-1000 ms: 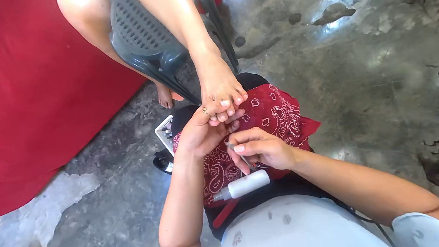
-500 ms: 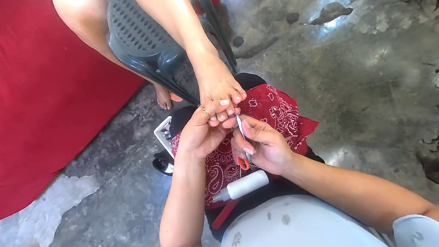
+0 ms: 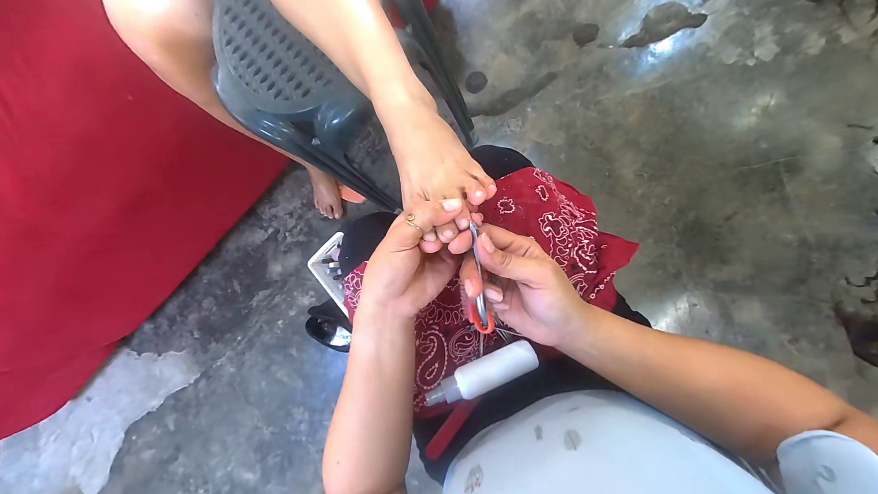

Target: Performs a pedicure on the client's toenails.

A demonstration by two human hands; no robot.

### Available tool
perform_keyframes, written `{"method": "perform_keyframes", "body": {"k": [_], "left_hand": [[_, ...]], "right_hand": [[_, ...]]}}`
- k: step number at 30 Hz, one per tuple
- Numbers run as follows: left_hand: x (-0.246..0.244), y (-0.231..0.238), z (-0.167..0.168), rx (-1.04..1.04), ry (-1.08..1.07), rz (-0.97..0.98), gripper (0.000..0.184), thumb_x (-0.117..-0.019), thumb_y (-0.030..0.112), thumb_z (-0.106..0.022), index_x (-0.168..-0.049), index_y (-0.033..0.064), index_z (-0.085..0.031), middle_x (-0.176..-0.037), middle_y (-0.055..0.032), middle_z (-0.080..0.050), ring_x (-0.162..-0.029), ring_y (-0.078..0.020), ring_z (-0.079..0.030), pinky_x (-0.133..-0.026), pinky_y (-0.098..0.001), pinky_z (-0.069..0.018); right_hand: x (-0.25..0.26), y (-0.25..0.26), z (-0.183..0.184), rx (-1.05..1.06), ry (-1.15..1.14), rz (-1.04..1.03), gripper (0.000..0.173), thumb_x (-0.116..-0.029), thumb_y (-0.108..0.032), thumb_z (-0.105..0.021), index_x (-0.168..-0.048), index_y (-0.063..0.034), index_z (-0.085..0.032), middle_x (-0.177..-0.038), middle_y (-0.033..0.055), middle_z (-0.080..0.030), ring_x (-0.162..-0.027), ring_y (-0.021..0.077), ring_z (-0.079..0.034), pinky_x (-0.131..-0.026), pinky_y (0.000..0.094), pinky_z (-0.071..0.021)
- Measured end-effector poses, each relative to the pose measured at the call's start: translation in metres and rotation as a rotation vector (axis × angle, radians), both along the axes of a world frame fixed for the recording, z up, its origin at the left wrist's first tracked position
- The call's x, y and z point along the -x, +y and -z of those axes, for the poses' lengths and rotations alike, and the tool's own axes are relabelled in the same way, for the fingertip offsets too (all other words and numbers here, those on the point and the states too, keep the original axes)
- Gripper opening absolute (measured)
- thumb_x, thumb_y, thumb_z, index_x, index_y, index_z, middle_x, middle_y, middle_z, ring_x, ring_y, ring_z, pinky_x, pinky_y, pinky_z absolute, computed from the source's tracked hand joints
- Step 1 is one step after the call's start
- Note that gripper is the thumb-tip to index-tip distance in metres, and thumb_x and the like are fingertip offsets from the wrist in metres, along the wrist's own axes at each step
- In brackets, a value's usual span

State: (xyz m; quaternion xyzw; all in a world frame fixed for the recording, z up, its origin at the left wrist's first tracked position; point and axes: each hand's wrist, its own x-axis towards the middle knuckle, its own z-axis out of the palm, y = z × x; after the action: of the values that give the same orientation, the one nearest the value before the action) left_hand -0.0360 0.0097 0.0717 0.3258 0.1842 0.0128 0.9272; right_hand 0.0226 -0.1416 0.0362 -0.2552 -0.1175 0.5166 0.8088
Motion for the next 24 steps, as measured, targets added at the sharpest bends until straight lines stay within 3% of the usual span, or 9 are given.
{"method": "perform_keyframes", "body": {"k": [4, 8, 16, 20, 24], "left_hand": [[0.000, -0.002, 0.000, -0.008, 0.011, -0.028, 0.011, -0.0967, 0.012, -0.058, -0.092, 0.0091, -0.067, -0.066, 0.0036, -0.057, -0.059, -0.0032, -0.058, -0.064, -0.0191, -0.0547], [-0.001, -0.001, 0.000, 0.008, 0.004, -0.029, 0.010, -0.0964, 0.012, -0.058, -0.093, 0.0088, -0.067, -0.068, 0.0027, -0.058, -0.061, -0.0039, -0.059, -0.065, -0.0191, -0.0546], [-0.001, -0.001, 0.000, 0.003, -0.002, -0.010, 0.014, -0.0982, 0.014, -0.057, -0.090, 0.0089, -0.068, -0.065, 0.0037, -0.056, -0.058, -0.0032, -0.057, -0.063, -0.0188, -0.0537], [0.000, -0.001, 0.002, -0.004, -0.002, -0.024, 0.011, -0.0964, 0.013, -0.059, -0.090, 0.0097, -0.067, -0.067, 0.0038, -0.057, -0.061, -0.0039, -0.059, -0.067, -0.0204, -0.0552], [0.000, 0.000, 0.002, -0.015, 0.009, -0.030, 0.010, -0.0952, 0.013, -0.060, -0.089, 0.0119, -0.067, -0.068, 0.0040, -0.058, -0.066, -0.0052, -0.062, -0.073, -0.0235, -0.0565]], "right_hand": [[0.002, 0.001, 0.001, -0.010, 0.009, 0.020, 0.021, -0.1085, -0.023, -0.048, -0.108, -0.0120, -0.066, -0.066, -0.0022, -0.051, -0.053, 0.0032, -0.047, -0.050, 0.0163, -0.0424], [0.003, 0.000, 0.004, -0.048, 0.036, 0.013, 0.021, -0.1087, -0.022, -0.047, -0.113, -0.0117, -0.065, -0.066, -0.0032, -0.049, -0.053, 0.0030, -0.047, -0.051, 0.0158, -0.0425], [-0.002, -0.001, 0.001, 0.012, -0.032, 0.023, 0.025, -0.1089, -0.024, -0.049, -0.110, -0.0100, -0.069, -0.074, 0.0029, -0.067, -0.052, 0.0001, -0.052, -0.049, 0.0129, -0.0430], [-0.006, -0.003, 0.002, -0.052, 0.076, -0.047, 0.023, -0.1091, -0.022, -0.046, -0.107, -0.0092, -0.065, -0.063, -0.0026, -0.050, -0.049, 0.0026, -0.047, -0.048, 0.0154, -0.0424], [-0.013, -0.004, 0.002, -0.189, 0.125, -0.045, 0.028, -0.1078, -0.027, -0.047, -0.093, -0.0094, -0.062, -0.057, -0.0060, -0.045, -0.046, 0.0016, -0.046, -0.046, 0.0148, -0.0396]]}}
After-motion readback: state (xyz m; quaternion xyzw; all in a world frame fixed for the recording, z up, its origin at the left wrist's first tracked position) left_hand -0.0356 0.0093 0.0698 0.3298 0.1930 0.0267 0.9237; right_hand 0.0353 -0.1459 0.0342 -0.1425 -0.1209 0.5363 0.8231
